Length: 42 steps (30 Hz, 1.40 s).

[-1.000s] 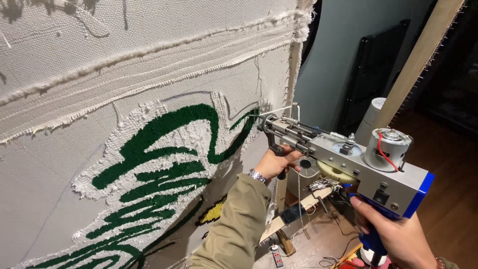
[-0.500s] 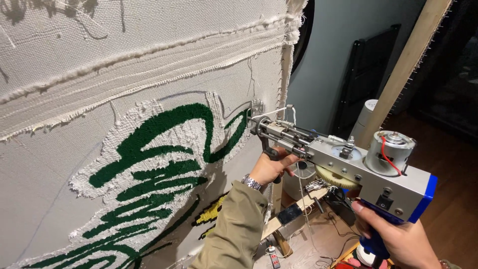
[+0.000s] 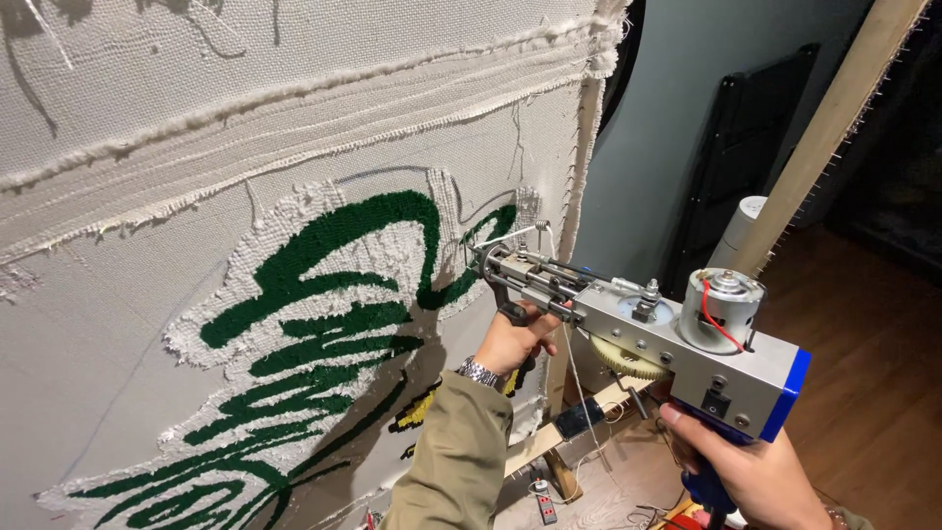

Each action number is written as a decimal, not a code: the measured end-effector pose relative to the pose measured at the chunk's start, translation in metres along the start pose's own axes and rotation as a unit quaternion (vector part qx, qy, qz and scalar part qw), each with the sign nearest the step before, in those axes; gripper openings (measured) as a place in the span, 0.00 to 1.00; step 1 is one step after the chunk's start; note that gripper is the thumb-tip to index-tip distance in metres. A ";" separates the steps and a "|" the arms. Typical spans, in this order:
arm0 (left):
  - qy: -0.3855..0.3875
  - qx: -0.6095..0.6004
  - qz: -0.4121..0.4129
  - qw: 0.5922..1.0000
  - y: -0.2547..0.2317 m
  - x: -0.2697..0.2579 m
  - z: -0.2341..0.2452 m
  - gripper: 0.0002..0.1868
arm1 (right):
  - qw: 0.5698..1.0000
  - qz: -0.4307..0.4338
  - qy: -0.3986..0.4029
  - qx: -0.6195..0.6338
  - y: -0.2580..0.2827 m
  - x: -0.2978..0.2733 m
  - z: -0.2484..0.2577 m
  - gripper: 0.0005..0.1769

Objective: Using an electric tufting gun to fill in a design with green yarn on a stretched canvas.

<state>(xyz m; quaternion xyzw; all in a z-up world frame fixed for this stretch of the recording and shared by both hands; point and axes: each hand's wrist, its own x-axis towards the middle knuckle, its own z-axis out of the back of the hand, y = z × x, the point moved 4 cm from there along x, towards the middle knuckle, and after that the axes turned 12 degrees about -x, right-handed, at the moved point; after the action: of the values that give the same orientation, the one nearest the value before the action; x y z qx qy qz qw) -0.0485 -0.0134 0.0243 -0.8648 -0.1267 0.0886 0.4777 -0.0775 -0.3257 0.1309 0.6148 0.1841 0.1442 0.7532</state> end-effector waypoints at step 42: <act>-0.030 0.138 0.024 0.990 -0.040 0.023 0.056 0.14 | 0.988 -0.022 -0.054 -0.140 0.011 0.027 -0.064 0.38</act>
<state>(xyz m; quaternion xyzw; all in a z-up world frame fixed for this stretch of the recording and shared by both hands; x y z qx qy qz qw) -0.0468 0.0589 0.0283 -0.7904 -0.1071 0.1428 0.5860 -0.0824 -0.2557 0.1275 0.5057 0.1349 0.1189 0.8437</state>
